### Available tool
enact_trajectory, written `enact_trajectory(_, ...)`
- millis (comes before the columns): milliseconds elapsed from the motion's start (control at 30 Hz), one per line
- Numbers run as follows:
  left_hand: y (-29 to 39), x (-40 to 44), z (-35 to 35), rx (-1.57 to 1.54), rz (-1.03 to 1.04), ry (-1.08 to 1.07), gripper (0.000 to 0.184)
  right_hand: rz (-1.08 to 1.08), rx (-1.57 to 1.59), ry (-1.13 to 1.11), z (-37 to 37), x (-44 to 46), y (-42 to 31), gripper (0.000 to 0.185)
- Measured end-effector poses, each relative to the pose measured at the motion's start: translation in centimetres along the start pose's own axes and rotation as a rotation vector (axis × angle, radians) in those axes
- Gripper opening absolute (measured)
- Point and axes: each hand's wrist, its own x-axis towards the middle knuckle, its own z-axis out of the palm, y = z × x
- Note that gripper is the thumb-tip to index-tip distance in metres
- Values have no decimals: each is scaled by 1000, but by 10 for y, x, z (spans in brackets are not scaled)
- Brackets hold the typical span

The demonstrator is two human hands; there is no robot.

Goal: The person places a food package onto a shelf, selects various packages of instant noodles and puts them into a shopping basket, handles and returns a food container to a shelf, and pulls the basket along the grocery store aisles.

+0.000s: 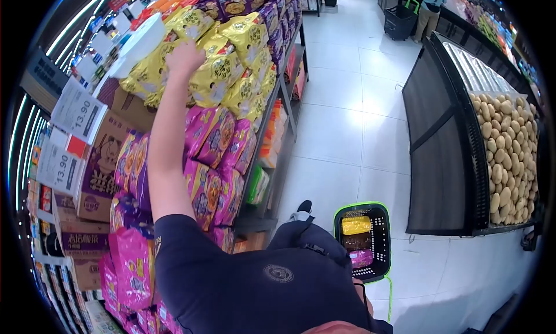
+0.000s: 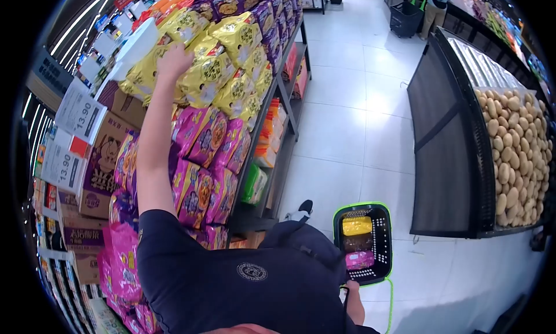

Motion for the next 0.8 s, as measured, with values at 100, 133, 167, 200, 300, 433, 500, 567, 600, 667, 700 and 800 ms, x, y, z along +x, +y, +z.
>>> enact_trajectory(100,-14,59,4,-8,45,-552,67,75,58,2,23,15,-7,15)
enact_trajectory(133,-13,71,6,-10,45,-550,67,90,77,-9,33,22,-13,15)
enact_trajectory(167,-15,77,10,44,123,-593,67,106,97,-21,44,29,-18,14)
enact_trajectory(200,-19,82,13,103,203,-638,68,121,116,-34,55,38,-23,14)
enact_trajectory(300,-23,94,22,53,273,-697,59,147,172,-75,82,63,-44,14)
enact_trajectory(433,-32,111,37,133,554,-712,45,144,242,-102,109,102,-68,14)
enact_trajectory(500,-43,122,35,136,596,-708,43,97,179,-83,117,128,-72,16)
enact_trajectory(567,-21,100,-17,78,445,-797,44,75,183,-30,119,139,-70,20)
enact_trajectory(600,-27,105,-16,115,543,-754,45,86,233,9,119,139,-74,22)
enact_trajectory(667,-20,96,-44,122,513,-721,42,104,301,124,122,112,-95,12)
enact_trajectory(700,-38,98,-39,120,755,-479,39,110,240,146,120,100,-100,16)
enact_trajectory(800,-26,66,-97,118,747,-381,31,60,239,248,125,100,-66,16)
